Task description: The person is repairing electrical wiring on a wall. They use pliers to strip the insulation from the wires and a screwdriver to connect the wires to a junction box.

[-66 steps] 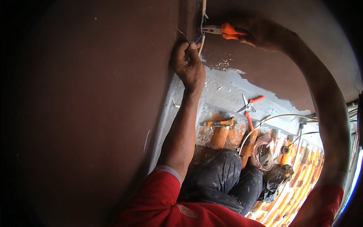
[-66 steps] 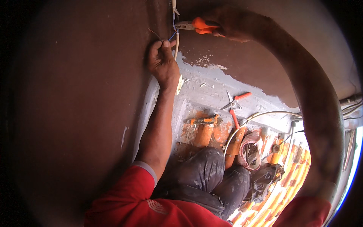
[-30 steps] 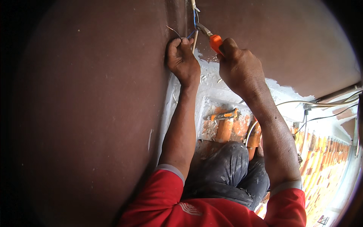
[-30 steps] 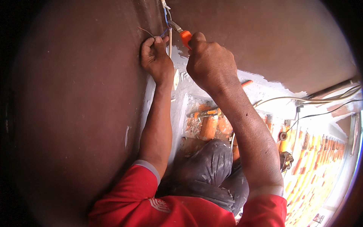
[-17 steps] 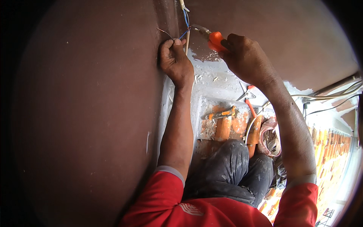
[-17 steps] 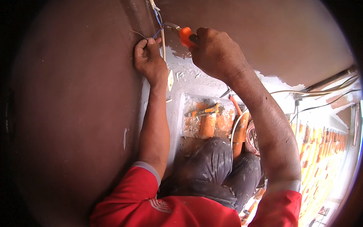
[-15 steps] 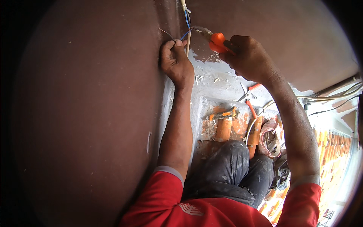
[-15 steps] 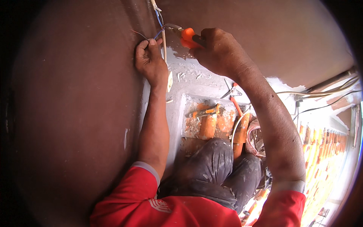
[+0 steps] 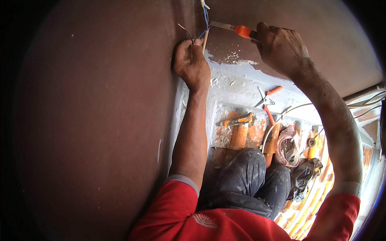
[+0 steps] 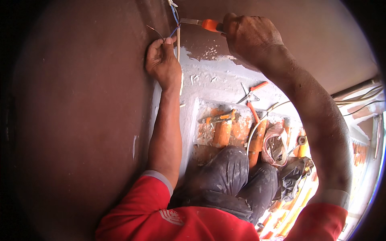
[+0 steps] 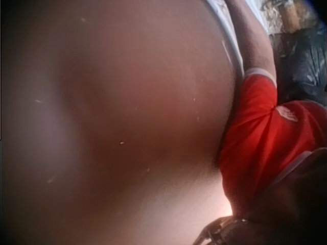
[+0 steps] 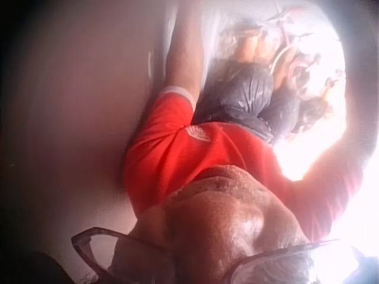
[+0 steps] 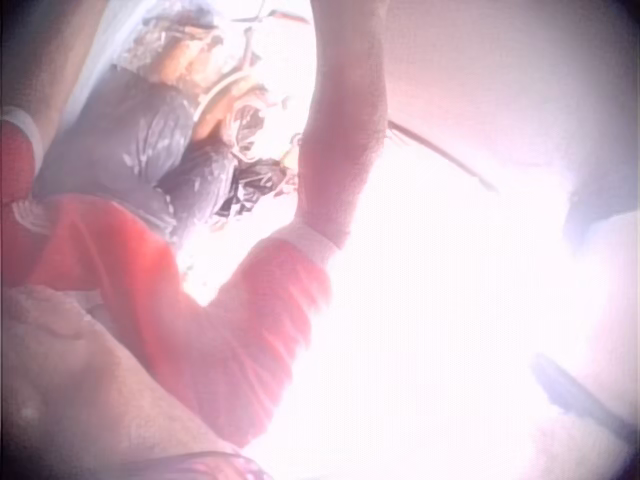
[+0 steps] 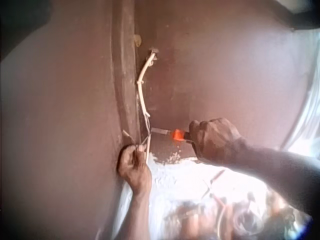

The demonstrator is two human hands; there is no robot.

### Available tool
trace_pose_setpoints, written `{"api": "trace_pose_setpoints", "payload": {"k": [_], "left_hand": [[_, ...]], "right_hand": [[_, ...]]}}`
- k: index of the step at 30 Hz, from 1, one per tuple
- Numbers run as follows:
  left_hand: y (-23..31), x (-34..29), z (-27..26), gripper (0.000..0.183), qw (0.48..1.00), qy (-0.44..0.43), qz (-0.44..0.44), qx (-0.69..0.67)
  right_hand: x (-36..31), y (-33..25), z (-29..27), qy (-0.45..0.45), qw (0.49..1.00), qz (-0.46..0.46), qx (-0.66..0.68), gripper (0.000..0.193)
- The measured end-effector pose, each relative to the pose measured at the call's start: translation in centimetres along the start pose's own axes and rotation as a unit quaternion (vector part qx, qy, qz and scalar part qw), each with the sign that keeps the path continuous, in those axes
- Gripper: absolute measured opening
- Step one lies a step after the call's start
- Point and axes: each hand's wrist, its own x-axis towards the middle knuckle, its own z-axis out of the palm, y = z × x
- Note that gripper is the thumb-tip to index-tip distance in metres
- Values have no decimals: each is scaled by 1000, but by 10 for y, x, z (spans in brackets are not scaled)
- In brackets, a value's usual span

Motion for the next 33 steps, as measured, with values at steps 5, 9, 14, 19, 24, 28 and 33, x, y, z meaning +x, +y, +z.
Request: {"api": "trace_pose_setpoints", "payload": {"k": [5, 9, 14, 19, 24, 28, 33], "left_hand": [[4, 1, 0, 17, 1000, 4, -8, 21], [-5, 1, 1, 18, 999, 8, -2, -47], [-9, 0, -10, 21, 999, 32, -10, -40], [-2, -9, -1, 21, 995, 49, -60, -70], [1, -12, 0, 20, 994, 54, -76, -58], [5, -18, 1, 17, 995, 62, -81, -21], [3, -23, -1, 23, 991, 54, -116, -39]], "right_hand": [[9, 12, -8, 30, 999, -30, -13, 25], [4, 1, -14, -61, 995, 21, 74, 32], [22, -30, -59, -336, 859, 212, 324, 38], [-2, -38, -36, -274, 752, 260, 541, 42], [-15, -50, -23, -282, 650, 276, 649, 42], [-20, -71, -24, -254, 572, 308, 717, 40], [-19, -92, -29, -255, 482, 329, 771, 41]]}}
